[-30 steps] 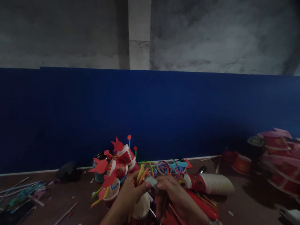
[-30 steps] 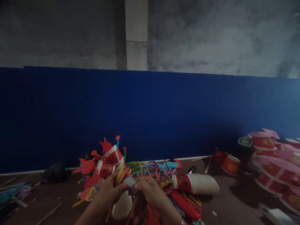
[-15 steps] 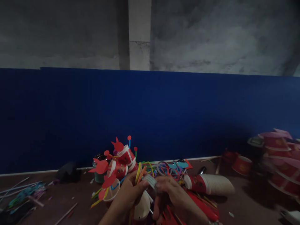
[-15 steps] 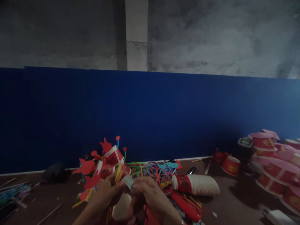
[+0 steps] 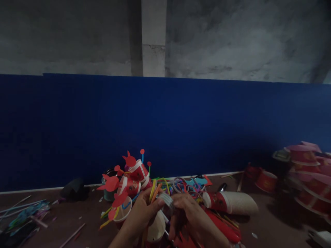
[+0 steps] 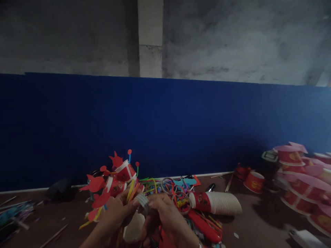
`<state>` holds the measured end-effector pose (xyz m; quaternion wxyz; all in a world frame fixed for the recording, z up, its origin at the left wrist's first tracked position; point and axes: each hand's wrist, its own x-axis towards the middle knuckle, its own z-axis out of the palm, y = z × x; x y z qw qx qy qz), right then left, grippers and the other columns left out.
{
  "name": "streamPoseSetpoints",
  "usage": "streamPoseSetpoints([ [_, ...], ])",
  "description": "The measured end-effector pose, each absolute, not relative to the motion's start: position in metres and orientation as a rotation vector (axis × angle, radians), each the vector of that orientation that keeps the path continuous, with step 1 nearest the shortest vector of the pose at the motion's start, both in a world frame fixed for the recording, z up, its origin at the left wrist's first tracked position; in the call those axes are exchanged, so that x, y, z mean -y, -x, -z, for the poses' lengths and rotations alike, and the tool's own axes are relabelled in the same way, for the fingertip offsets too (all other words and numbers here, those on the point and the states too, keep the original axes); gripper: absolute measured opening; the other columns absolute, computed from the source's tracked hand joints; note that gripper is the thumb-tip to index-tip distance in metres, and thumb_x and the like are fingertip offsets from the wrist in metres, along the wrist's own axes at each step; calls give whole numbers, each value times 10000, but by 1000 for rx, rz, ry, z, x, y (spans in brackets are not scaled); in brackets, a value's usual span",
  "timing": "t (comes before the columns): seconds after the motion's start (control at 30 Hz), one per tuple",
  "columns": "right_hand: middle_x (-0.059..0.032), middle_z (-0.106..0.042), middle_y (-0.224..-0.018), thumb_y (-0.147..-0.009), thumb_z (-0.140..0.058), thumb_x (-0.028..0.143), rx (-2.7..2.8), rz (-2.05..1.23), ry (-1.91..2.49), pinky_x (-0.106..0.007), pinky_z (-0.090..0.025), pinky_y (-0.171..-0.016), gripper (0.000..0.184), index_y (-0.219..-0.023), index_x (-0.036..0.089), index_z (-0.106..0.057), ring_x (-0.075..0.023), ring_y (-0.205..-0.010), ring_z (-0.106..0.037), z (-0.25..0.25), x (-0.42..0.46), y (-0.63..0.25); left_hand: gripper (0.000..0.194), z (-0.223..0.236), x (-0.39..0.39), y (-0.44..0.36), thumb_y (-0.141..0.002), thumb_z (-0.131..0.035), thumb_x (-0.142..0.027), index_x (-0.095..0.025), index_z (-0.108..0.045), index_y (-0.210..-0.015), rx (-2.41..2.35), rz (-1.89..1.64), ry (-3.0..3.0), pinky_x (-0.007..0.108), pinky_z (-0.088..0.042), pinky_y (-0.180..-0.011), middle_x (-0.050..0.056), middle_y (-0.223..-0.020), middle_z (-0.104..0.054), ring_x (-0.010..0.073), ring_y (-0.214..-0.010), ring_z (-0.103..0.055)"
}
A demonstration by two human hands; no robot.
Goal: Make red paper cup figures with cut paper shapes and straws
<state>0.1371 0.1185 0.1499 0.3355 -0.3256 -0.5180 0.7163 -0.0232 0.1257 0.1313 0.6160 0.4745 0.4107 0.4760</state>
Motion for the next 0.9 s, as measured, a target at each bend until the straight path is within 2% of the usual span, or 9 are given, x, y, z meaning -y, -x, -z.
streamPoseSetpoints([
  [0.13, -26, -617, -412, -687, -408, 349, 1307, -1878, 841, -157, -255, -317, 426, -1003, 98, -544, -124, -283, -503, -148, -118, -137, 605, -131, -126, 20, -457, -823, -556, -153, -645, -871, -922, -1137, -1002, 179, -229, -436, -57, -526, -513, 44, -433, -357],
  [0.23, -27, -634, -439, -717, -450, 409, 1298, -1888, 849, -158, -270, -328, 432, -1027, 115, -513, -128, -283, -512, -144, -121, -138, 594, -131, -126, 18, -442, -836, -542, -151, -651, -848, -847, -1171, -926, 170, -288, -462, -33, -559, -545, 70, -497, -449],
  [0.4, -46, -670, -522, -774, -486, 514, 1393, -1929, 888, -176, -376, -403, 386, -837, 136, -536, -131, -363, -587, -146, -126, -142, 579, -133, -126, 19, -560, -789, -526, -175, -643, -997, -902, -1076, -996, 176, -253, -416, -61, -517, -519, 60, -420, -394],
  [0.47, -38, -663, -511, -786, -484, 492, 1414, -1932, 921, -185, -401, -420, 359, -759, 138, -541, -130, -371, -596, -145, -128, -143, 582, -136, -126, 21, -566, -807, -465, -179, -634, -1042, -924, -1083, -1108, 188, -318, -469, -43, -581, -578, 85, -484, -471],
  [0.53, -31, -652, -490, -791, -479, 447, 1441, -1935, 974, -181, -402, -413, 327, -706, 138, -544, -124, -357, -589, -143, -130, -143, 542, -137, -127, 22, -558, -817, -434, -175, -646, -1002, -892, -1091, -1188, 213, -378, -551, -14, -669, -630, 124, -591, -542],
  [0.6, -24, -638, -467, -779, -467, 400, 1455, -1938, 998, -172, -386, -393, 291, -680, 138, -547, -119, -339, -578, -141, -130, -142, 497, -134, -128, 21, -555, -808, -460, -162, -657, -923, -894, -1069, -1219, 224, -374, -547, -16, -645, -619, 119, -561, -523],
  [0.7, -22, -622, -434, -739, -430, 363, 1432, -1920, 970, -172, -362, -367, 267, -716, 135, -566, -129, -325, -568, -140, -129, -142, 546, -127, -131, 19, -531, -792, -535, -154, -658, -898, -970, -1096, -1147, 208, -327, -502, -53, -534, -536, 91, -484, -458],
  [0.9, -31, -630, -427, -658, -406, 294, 1378, -1920, 861, -160, -310, -355, 330, -867, 113, -586, -120, -306, -535, -147, -124, -139, 554, -123, -132, 13, -480, -834, -508, -148, -641, -853, -786, -1187, -910, 205, -394, -582, -15, -610, -589, 108, -577, -538],
])
